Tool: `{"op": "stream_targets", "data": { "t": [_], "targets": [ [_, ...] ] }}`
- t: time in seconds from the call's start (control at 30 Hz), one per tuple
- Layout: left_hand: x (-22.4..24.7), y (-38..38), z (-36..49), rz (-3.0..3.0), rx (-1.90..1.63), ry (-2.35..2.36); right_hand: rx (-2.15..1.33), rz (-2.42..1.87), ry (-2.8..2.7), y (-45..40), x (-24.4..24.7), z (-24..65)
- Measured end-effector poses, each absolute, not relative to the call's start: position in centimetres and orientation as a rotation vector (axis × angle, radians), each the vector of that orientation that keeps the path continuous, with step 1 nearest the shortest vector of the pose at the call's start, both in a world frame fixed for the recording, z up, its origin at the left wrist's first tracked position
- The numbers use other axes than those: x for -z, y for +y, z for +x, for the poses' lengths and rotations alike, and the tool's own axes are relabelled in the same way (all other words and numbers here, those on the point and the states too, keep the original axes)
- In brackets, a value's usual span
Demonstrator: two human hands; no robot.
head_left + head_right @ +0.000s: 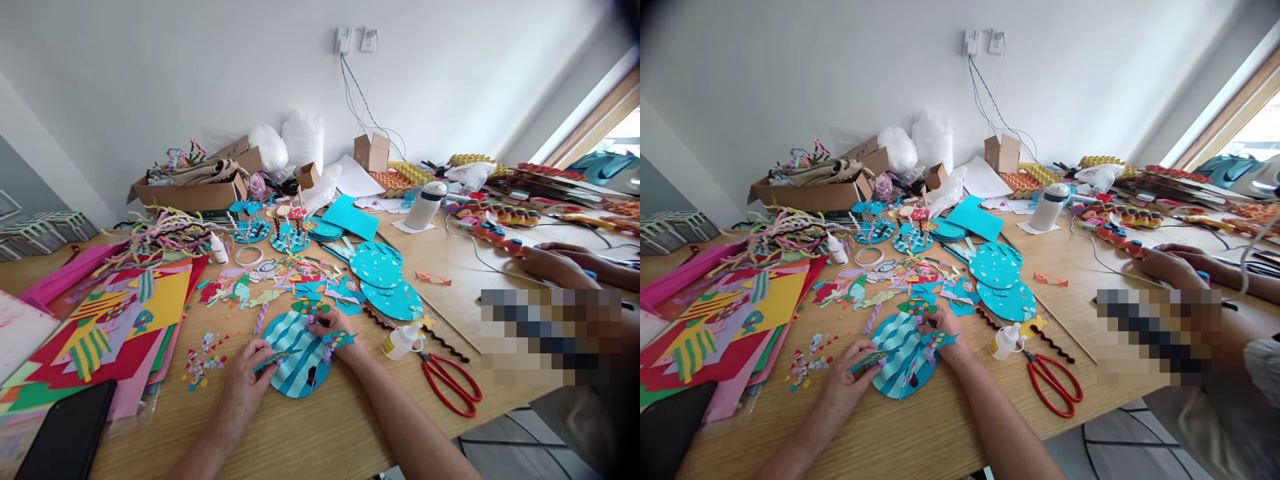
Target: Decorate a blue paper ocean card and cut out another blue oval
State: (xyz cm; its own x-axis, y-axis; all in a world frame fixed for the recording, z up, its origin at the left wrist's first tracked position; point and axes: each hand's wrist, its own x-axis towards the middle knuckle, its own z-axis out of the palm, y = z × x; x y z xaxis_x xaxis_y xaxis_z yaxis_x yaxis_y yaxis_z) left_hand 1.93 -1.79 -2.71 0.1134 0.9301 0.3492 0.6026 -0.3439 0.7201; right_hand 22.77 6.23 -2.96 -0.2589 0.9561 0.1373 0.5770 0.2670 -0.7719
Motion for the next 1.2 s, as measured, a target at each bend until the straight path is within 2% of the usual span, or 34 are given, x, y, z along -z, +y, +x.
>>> {"op": "stream_targets", "data": {
  "t": [0.5,0.8,1.2],
  "targets": [
    [2.0,-2.0,2.1,1.98,-1.111,1.531,-0.777,-1.425,-1.914,6.0,2.8,22.7],
    [3.3,-1.9,1.8,2.001,-1.133,1.536,-0.783,-1.429,-1.882,6.3,3.4,22.7],
    [3.2,-1.9,1.4,2.069,-1.143,1.577,-0.869,-1.274,-1.853,6.3,3.5,23.1]
  ]
}}
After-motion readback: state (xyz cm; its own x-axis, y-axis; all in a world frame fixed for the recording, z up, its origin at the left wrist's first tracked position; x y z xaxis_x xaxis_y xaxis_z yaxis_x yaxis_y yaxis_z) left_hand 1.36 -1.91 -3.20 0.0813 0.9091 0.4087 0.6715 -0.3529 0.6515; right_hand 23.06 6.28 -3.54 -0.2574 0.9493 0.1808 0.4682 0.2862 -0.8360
